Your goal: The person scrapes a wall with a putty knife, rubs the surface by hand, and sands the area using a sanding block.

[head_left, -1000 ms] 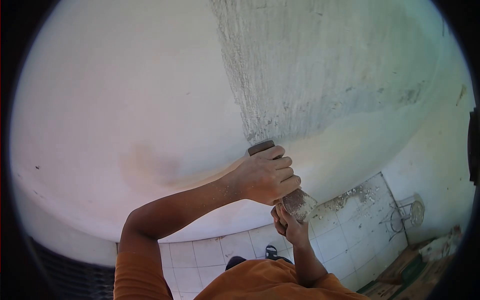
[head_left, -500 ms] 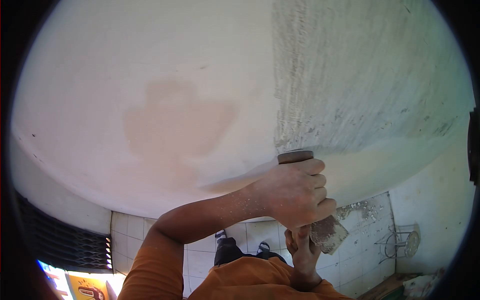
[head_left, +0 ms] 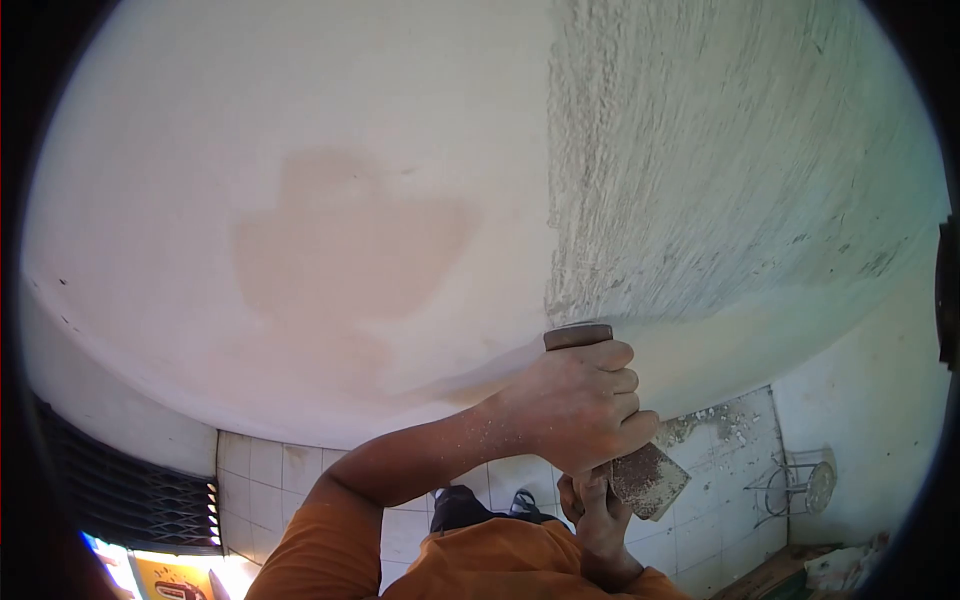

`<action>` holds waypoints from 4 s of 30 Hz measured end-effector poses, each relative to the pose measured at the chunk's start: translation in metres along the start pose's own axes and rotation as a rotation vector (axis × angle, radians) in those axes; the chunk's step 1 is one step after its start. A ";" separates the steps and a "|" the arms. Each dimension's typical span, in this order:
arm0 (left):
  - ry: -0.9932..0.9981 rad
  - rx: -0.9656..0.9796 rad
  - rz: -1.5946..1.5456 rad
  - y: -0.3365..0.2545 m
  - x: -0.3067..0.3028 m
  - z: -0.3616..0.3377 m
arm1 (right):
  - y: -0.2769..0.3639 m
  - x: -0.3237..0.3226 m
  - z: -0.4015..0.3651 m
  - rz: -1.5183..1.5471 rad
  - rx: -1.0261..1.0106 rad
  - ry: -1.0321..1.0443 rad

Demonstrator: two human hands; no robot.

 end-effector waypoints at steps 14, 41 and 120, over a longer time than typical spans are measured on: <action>-0.008 0.065 0.160 0.006 -0.017 0.015 | -0.023 -0.023 0.029 -0.053 -0.024 0.050; -0.658 0.109 -0.128 -0.013 -0.104 -0.051 | 0.023 -0.063 0.042 -0.670 -0.354 0.266; -0.103 0.005 0.030 0.005 0.003 -0.010 | -0.002 0.019 0.017 0.051 -0.063 0.005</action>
Point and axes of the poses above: each hand's wrist, its own z-axis towards the middle knuckle, its own x-axis out of the palm, y = z × x, the point moved 7 cm from there along z, towards the middle knuckle, and after that the axes turned 4 degrees about -z, right-handed, at the moved point
